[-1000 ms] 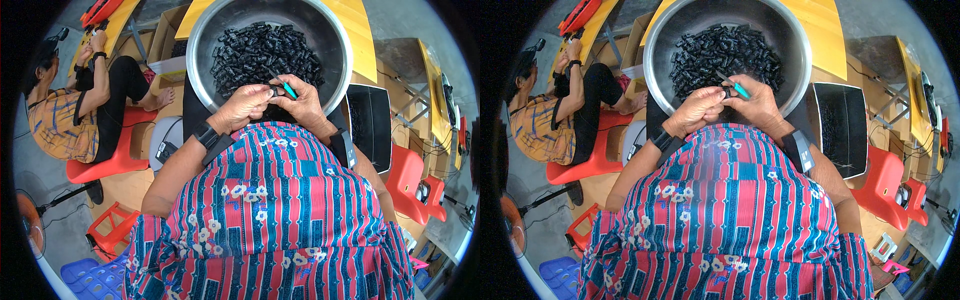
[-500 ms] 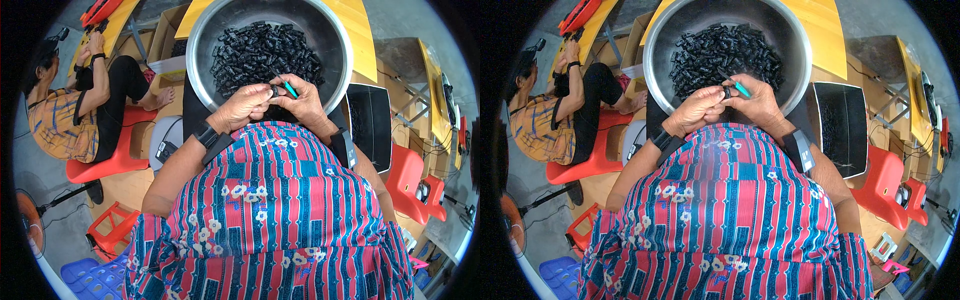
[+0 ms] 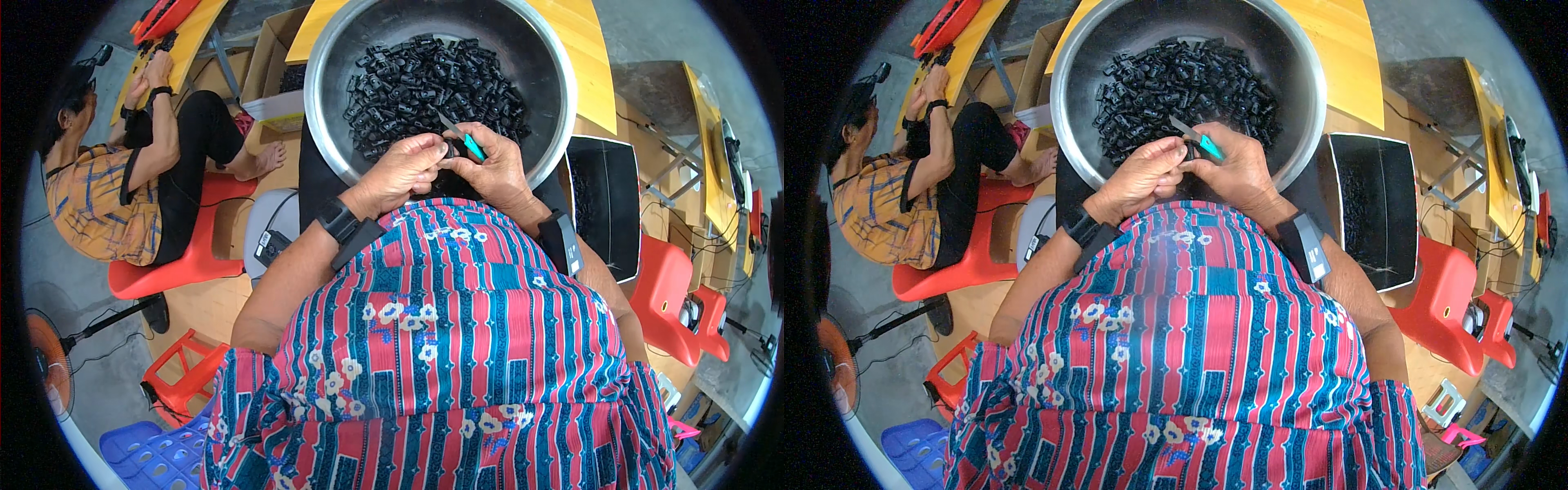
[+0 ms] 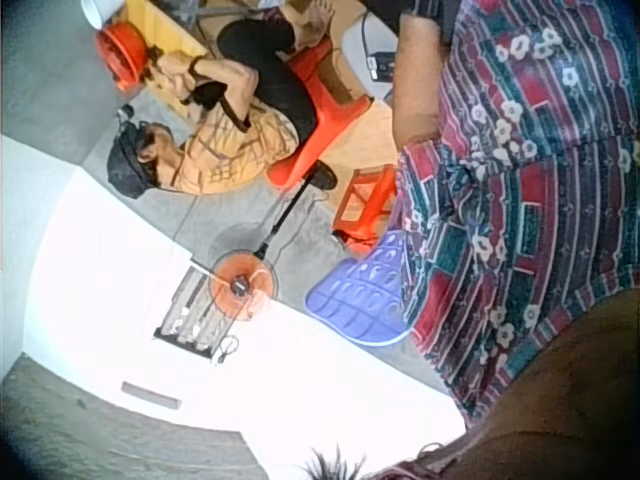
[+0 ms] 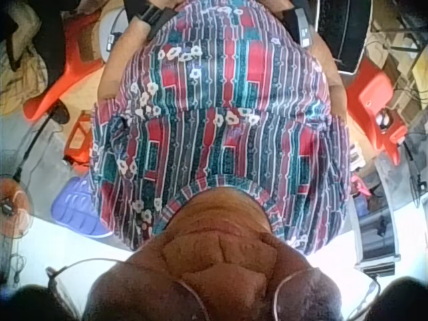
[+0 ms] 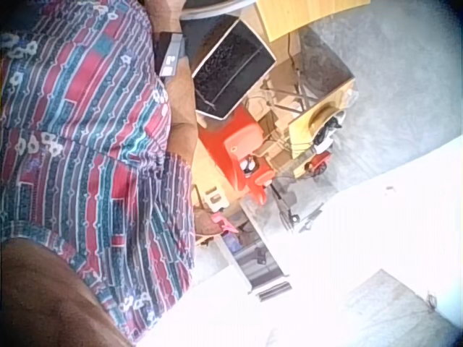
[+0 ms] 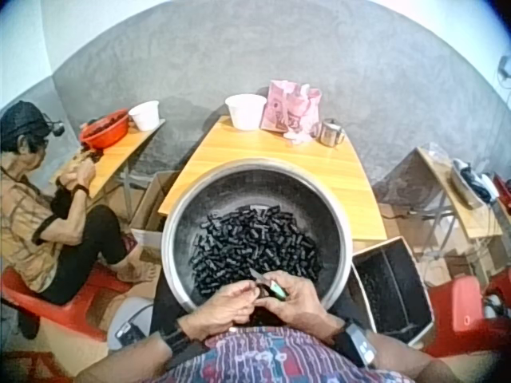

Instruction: Scrape or clean flashes from small black plastic/rubber components using a small blade.

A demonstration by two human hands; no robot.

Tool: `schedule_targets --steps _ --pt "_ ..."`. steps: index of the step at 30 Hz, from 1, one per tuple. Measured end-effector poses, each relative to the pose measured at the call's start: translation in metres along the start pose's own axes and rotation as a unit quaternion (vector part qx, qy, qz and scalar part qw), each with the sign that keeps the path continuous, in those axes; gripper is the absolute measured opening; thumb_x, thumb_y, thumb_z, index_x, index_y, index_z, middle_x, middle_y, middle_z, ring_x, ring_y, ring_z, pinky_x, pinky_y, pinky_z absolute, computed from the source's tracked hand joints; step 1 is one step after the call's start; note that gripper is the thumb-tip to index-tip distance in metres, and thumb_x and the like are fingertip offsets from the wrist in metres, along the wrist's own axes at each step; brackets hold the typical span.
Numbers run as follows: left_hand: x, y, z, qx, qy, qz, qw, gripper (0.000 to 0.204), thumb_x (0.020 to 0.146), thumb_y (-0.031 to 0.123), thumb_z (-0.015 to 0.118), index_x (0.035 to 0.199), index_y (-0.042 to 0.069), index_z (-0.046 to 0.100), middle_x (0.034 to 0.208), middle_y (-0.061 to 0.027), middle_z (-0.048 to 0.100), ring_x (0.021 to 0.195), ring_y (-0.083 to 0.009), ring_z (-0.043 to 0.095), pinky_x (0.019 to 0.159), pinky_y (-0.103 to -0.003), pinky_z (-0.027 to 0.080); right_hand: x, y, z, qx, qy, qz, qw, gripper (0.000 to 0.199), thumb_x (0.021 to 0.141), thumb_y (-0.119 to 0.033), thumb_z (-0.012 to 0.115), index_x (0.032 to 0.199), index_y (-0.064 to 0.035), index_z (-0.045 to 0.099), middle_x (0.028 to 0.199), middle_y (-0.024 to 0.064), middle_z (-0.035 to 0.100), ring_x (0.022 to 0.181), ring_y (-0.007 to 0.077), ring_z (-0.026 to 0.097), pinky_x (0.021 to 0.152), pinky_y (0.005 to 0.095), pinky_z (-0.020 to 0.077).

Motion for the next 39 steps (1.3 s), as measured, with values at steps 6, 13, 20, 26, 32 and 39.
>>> schedule_targets --steps 6,13,20,26,32,39 --pt "0.0 -0.001 0.002 0.013 -0.01 -0.002 1.0 0.017 0.099 0.024 0.048 0.108 0.009 0.048 0.076 0.0061 0.044 0.054 0.0014 0.034 0.044 -0.013 0.027 0.0 -0.005 0.001 -0.013 -0.001 0.002 1.0 0.042 0.072 -0.011 0.078 0.109 -0.0014 0.061 0.094 0.0129 0.067 0.088 0.0196 0.066 0.078 0.0301 0.0511" --pt "-0.003 0.002 0.002 -0.089 -0.008 0.015 0.996 0.013 0.1 0.022 0.044 0.105 0.011 0.048 0.075 0.0031 0.046 0.055 -0.0034 0.037 0.047 -0.017 0.03 0.001 -0.009 -0.007 -0.032 -0.016 -0.025 0.999 0.028 0.087 -0.028 0.063 0.092 -0.0012 0.056 0.076 0.0164 0.058 0.069 0.0264 0.059 0.064 0.0351 0.0468" --pt "-0.003 0.001 -0.001 -0.09 -0.014 0.001 0.996 0.013 0.099 0.023 0.045 0.102 0.011 0.05 0.074 0.0025 0.046 0.056 -0.0045 0.038 0.049 -0.019 0.031 0.002 -0.016 -0.001 -0.114 -0.08 -0.038 0.989 0.03 0.092 -0.03 0.056 0.083 -0.0013 0.054 0.074 0.0198 0.054 0.07 0.0384 0.056 0.062 0.041 0.0438" --pt "-0.003 0.0 -0.001 -0.089 -0.021 0.004 0.996 0.014 0.1 0.025 0.045 0.103 0.012 0.05 0.075 0.0026 0.046 0.056 -0.0044 0.038 0.049 -0.019 0.031 0.003 -0.014 0.0 -0.124 -0.091 -0.041 0.987 0.031 0.091 -0.032 0.057 0.085 -0.0022 0.054 0.074 0.0182 0.055 0.072 0.0382 0.057 0.064 0.0425 0.0445" --pt "-0.003 -0.001 -0.001 -0.091 -0.014 -0.005 0.996 0.014 0.1 0.026 0.044 0.103 0.013 0.049 0.075 0.0028 0.046 0.057 -0.0039 0.038 0.049 -0.018 0.03 0.003 -0.012 0.0 -0.128 -0.095 -0.02 0.987 0.03 0.092 -0.031 0.056 0.084 -0.0021 0.052 0.073 0.0186 0.055 0.072 0.0385 0.057 0.063 0.0429 0.0441" --pt "-0.003 0.0 -0.001 -0.084 -0.018 -0.003 0.996 0.015 0.1 0.027 0.044 0.104 0.013 0.049 0.076 0.0027 0.047 0.057 -0.0034 0.038 0.048 -0.017 0.03 0.004 -0.014 0.0 -0.119 -0.09 -0.026 0.988 0.029 0.093 -0.028 0.054 0.081 -0.0017 0.05 0.071 0.0183 0.052 0.068 0.038 0.054 0.061 0.0426 0.0424"
Point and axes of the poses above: each hand's wrist, its own x-axis towards the middle knuckle, its own z-axis out of the palm, y = z × x, the point moved 1 cm from there along x, towards the middle knuckle
